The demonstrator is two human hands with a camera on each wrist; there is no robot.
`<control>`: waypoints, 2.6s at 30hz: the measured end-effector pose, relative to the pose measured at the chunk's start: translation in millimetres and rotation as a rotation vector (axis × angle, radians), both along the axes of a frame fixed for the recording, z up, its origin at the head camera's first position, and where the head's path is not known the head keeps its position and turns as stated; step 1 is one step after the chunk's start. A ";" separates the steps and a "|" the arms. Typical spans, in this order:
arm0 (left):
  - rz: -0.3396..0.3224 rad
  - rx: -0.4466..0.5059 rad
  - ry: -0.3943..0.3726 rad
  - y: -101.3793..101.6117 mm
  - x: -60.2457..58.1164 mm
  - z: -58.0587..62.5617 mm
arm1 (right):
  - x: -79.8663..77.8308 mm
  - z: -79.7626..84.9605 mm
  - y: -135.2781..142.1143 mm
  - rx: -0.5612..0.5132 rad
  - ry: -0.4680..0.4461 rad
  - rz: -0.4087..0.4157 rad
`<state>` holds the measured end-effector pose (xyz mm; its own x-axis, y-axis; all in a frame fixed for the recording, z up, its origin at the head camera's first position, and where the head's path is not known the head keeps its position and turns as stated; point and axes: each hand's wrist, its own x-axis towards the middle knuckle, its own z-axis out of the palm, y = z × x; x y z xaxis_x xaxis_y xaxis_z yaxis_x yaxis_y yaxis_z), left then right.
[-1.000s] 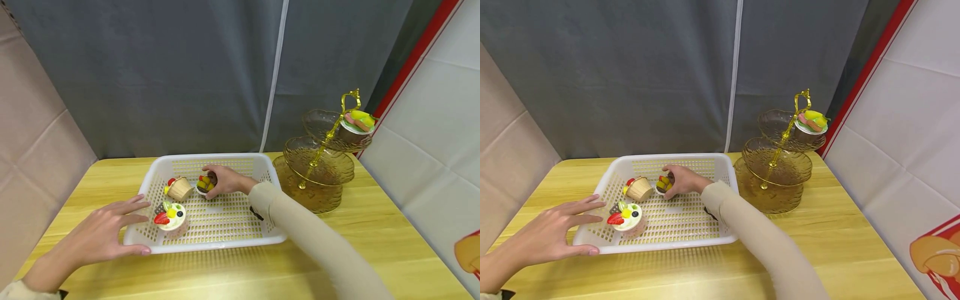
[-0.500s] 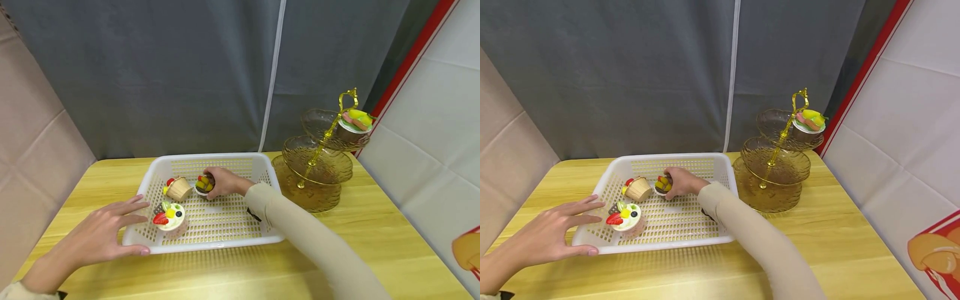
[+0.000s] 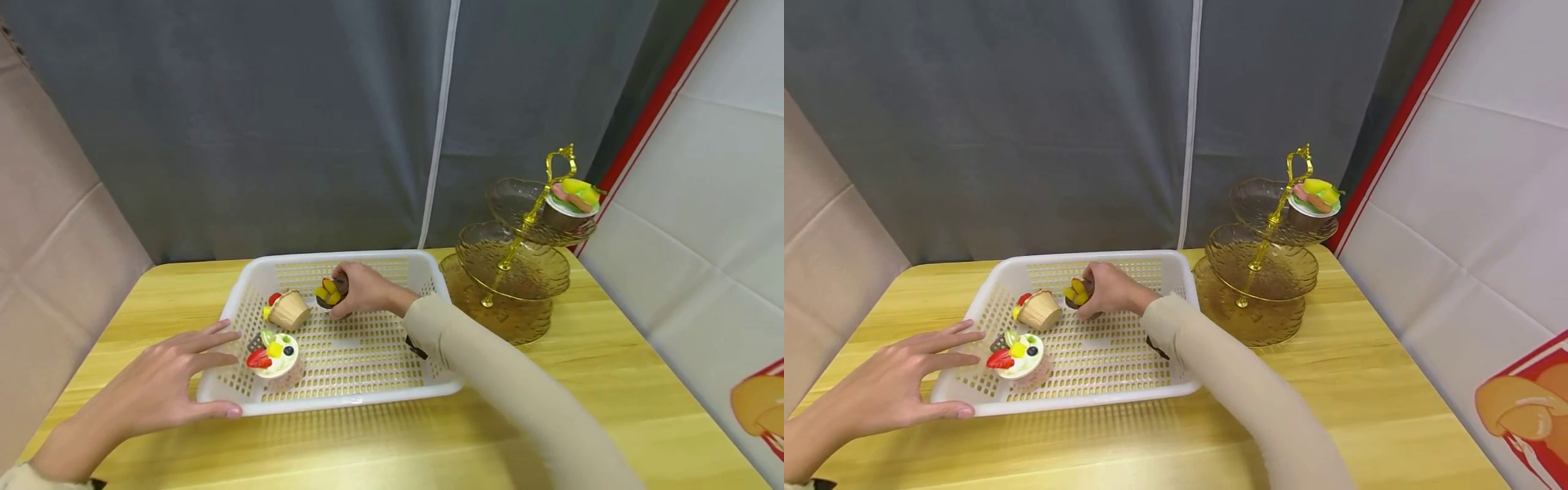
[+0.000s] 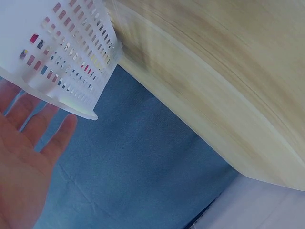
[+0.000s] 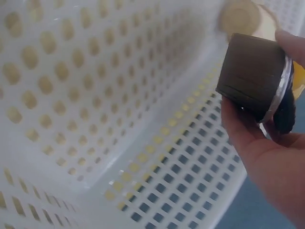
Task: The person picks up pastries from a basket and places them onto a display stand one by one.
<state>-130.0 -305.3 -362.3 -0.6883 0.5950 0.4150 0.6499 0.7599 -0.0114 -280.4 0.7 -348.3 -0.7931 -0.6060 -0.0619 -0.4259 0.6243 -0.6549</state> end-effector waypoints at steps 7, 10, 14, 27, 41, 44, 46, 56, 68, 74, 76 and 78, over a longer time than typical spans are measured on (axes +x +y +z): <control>-0.003 -0.003 0.012 -0.6 0.4 -1.4 | 4.4 22.5 9.1 -0.086 0.010 0.015; -0.004 -0.003 0.012 0.0 0.4 -1.3 | 6.9 33.8 15.8 -0.102 0.005 0.002; -0.003 -0.001 0.007 0.9 0.4 -1.2 | 11.3 50.3 25.9 -0.124 0.021 -0.021; -0.004 0.001 -0.006 1.9 -0.8 0.6 | 22.1 99.6 72.1 -0.218 0.124 -0.037; -0.003 0.015 0.005 -0.5 0.5 -1.3 | 22.0 128.3 130.2 -0.251 0.194 -0.200; -0.004 0.016 0.004 0.1 0.3 -1.3 | 23.3 133.9 143.6 -0.248 0.239 -0.244; -0.005 0.015 0.004 0.5 0.4 -1.3 | 24.0 138.0 153.2 -0.258 0.267 -0.271; -0.002 0.017 0.003 1.7 0.8 -1.0 | 36.2 158.4 195.6 -0.297 0.323 -0.446; -0.006 0.026 0.014 2.2 1.5 -1.8 | 45.0 156.4 224.5 -0.228 0.337 -0.573; -0.007 0.027 0.015 2.6 1.8 -1.5 | 47.8 149.2 233.1 -0.249 0.348 -0.587; -0.008 0.028 0.014 2.7 1.9 -1.3 | 48.7 147.2 235.1 -0.251 0.357 -0.591; -0.007 0.029 0.014 2.5 2.0 -1.3 | 49.6 145.5 236.4 -0.254 0.369 -0.587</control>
<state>-128.0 -302.8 -363.5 -0.6779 0.5876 0.4418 0.6554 0.7552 0.0013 -230.9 237.1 -202.8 -0.9334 -0.0361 0.3570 -0.2890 0.6655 -0.6882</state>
